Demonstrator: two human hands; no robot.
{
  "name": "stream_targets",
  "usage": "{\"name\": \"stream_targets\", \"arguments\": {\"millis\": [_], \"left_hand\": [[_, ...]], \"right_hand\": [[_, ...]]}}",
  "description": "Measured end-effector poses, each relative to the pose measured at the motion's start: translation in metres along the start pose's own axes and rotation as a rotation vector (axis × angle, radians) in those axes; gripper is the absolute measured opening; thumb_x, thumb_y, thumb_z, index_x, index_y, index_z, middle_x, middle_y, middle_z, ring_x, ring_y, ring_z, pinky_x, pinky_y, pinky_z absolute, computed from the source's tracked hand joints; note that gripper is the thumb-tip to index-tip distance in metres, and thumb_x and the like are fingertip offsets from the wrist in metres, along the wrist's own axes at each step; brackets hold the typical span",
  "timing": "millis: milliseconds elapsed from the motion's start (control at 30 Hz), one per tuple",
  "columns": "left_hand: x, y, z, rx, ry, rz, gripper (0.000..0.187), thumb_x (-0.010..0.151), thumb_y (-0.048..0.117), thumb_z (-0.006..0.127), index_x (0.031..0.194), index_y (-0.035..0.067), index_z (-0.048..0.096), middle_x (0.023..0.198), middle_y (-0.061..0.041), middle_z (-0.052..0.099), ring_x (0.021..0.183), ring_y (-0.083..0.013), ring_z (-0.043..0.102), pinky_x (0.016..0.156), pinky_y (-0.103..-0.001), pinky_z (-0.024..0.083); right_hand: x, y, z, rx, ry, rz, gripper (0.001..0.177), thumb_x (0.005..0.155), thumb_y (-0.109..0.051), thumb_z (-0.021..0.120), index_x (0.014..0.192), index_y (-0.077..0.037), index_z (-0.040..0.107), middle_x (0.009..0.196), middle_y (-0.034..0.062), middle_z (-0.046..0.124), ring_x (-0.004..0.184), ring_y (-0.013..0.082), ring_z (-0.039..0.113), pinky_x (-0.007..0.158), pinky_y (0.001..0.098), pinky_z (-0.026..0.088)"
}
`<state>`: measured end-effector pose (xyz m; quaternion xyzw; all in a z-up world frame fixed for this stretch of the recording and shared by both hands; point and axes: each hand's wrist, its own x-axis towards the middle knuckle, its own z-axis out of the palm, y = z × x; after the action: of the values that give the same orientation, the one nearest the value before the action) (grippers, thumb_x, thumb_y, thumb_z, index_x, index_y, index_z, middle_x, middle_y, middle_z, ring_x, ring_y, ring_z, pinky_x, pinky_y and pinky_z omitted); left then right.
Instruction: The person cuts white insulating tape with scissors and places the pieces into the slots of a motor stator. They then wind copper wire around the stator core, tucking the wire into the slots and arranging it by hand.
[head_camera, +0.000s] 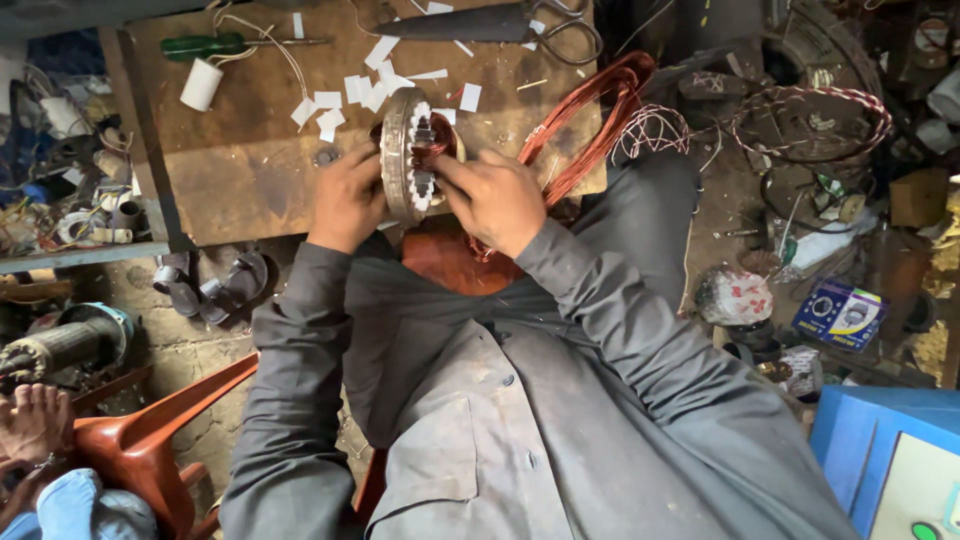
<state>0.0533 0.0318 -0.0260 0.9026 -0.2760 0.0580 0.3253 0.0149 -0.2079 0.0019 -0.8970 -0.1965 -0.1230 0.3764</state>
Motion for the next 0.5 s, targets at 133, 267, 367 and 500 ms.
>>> {"name": "stream_targets", "arguments": {"millis": [133, 267, 367, 500], "left_hand": [[-0.001, 0.0, -0.001, 0.013, 0.034, -0.049, 0.026, 0.082, -0.005, 0.068, 0.106, 0.004, 0.071, 0.106, -0.014, 0.068, 0.09, -0.0389, 0.067, 0.075, -0.044, 0.054], [0.003, -0.001, 0.001, -0.087, 0.055, -0.091, 0.018, 0.084, -0.003, 0.07, 0.102, 0.001, 0.068, 0.099, -0.014, 0.065, 0.088, -0.0375, 0.067, 0.075, -0.042, 0.054], [0.008, -0.001, 0.0, -0.129, 0.087, -0.082, 0.014, 0.084, -0.002, 0.07, 0.098, 0.001, 0.069, 0.096, -0.015, 0.065, 0.089, -0.0374, 0.068, 0.077, -0.041, 0.054], [0.009, 0.002, -0.001, -0.14, 0.097, -0.123, 0.015, 0.085, 0.0, 0.071, 0.1, 0.0, 0.07, 0.099, -0.017, 0.067, 0.092, -0.0378, 0.068, 0.08, -0.041, 0.055]], "right_hand": [[0.006, -0.003, 0.001, 0.027, 0.0, 0.021, 0.02, 0.093, -0.017, 0.072, 0.112, -0.015, 0.076, 0.082, 0.0058, 0.072, 0.075, 0.0286, 0.064, 0.067, 0.0422, 0.053], [0.007, 0.003, -0.007, -0.105, -0.074, 0.081, 0.015, 0.091, -0.023, 0.075, 0.101, -0.012, 0.077, 0.075, 0.0093, 0.067, 0.074, 0.0288, 0.066, 0.063, 0.0436, 0.053], [0.008, 0.007, -0.013, -0.177, -0.049, 0.052, 0.02, 0.088, -0.029, 0.078, 0.091, -0.01, 0.074, 0.078, 0.0103, 0.067, 0.076, 0.0319, 0.067, 0.062, 0.0454, 0.053], [0.011, 0.011, -0.014, -0.056, -0.069, 0.067, 0.022, 0.092, -0.029, 0.079, 0.089, -0.008, 0.073, 0.087, 0.0121, 0.066, 0.084, 0.0359, 0.067, 0.07, 0.0476, 0.054]]}}
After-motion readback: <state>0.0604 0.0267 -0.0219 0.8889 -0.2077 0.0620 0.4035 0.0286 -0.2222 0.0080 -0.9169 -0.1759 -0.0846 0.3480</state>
